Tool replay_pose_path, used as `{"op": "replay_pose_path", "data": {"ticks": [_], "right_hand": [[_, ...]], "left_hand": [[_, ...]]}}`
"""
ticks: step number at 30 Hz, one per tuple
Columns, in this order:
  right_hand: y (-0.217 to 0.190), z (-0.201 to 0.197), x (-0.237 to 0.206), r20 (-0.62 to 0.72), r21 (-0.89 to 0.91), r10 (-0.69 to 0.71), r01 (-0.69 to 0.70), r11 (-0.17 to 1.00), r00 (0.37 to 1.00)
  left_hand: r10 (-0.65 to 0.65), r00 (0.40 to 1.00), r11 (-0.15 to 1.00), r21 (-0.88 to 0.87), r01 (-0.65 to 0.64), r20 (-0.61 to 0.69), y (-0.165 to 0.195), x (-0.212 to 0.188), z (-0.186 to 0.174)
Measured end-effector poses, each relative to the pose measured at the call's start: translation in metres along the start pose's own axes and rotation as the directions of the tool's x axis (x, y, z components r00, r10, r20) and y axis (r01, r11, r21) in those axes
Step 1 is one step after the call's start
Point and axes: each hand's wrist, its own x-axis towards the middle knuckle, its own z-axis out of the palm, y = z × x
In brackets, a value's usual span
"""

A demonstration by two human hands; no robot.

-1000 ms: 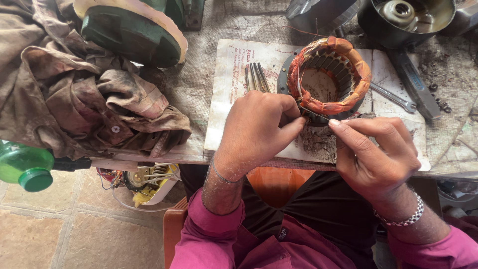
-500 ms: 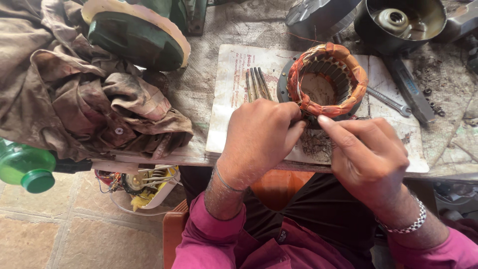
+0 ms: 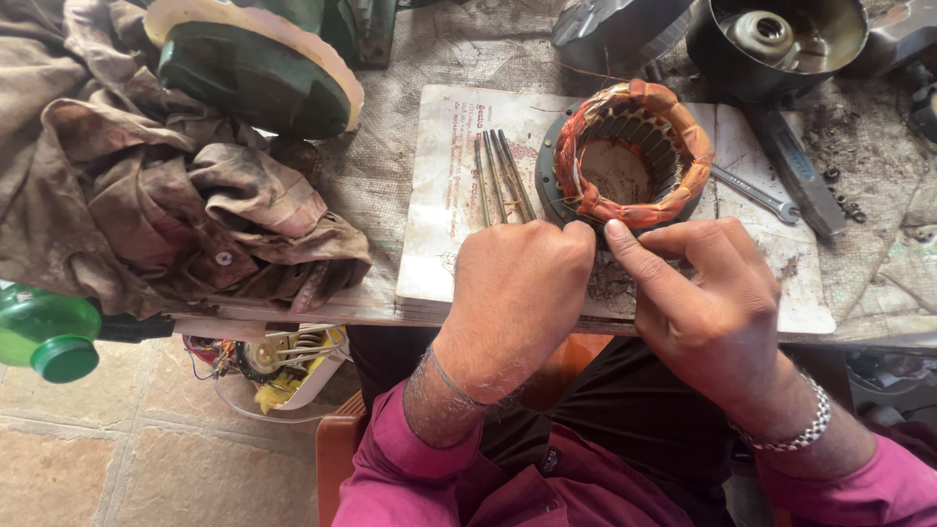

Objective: The person works on an electric motor stator on a workbench, pressing and tucking copper windings and inserting insulation wedges into the slots around the stator by hand. They rotate the stator as they work around its rim, seating the windings and wedges slot by slot.

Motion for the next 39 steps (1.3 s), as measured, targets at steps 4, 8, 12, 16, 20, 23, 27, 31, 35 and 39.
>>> {"op": "replay_pose_path", "data": {"ticks": [4, 8, 12, 16, 20, 23, 27, 31, 35, 39], "right_hand": [[-0.001, -0.004, -0.003, 0.044, -0.025, -0.010, 0.011, 1.000, 0.999], [-0.001, -0.003, 0.001, 0.044, -0.021, -0.011, 0.011, 1.000, 0.999], [-0.002, -0.008, 0.003, 0.078, -0.018, -0.032, 0.034, 0.999, 0.996], [-0.003, -0.008, 0.002, 0.084, -0.036, -0.025, 0.028, 0.999, 0.996], [0.000, -0.007, 0.006, 0.092, 0.003, -0.056, 0.056, 0.998, 0.994], [-0.003, -0.017, 0.006, 0.117, -0.030, -0.030, 0.034, 0.999, 0.993], [-0.006, -0.016, 0.012, 0.121, -0.050, -0.040, 0.047, 0.998, 0.992], [-0.005, -0.014, 0.013, 0.138, -0.010, -0.040, 0.041, 0.999, 0.990], [-0.004, -0.018, 0.010, 0.176, -0.074, -0.035, 0.049, 0.996, 0.984], [-0.003, -0.015, 0.013, 0.136, -0.018, -0.056, 0.059, 0.998, 0.989]], "left_hand": [[0.026, 1.000, 1.000, 0.010, -0.026, 0.007, -0.003, 0.000, 0.000], [0.035, 0.999, 0.999, 0.007, -0.035, 0.004, -0.004, 0.000, 0.001], [0.048, 0.999, 0.999, 0.016, -0.048, 0.022, -0.006, 0.001, 0.000], [0.068, 0.997, 0.998, 0.017, -0.068, 0.022, -0.009, 0.003, -0.001], [0.074, 0.997, 0.997, 0.018, -0.075, 0.018, -0.007, 0.002, -0.001], [0.052, 0.999, 0.999, 0.016, -0.052, -0.009, -0.003, 0.000, 0.000], [0.055, 0.998, 0.998, -0.004, -0.055, -0.037, 0.001, -0.001, 0.002], [0.083, 0.993, 0.996, -0.004, -0.084, -0.078, 0.001, -0.002, 0.004], [0.097, 0.989, 0.994, 0.053, -0.091, -0.114, 0.001, -0.005, 0.007], [0.131, 0.982, 0.991, 0.059, -0.124, -0.137, -0.001, -0.007, 0.008]]}}
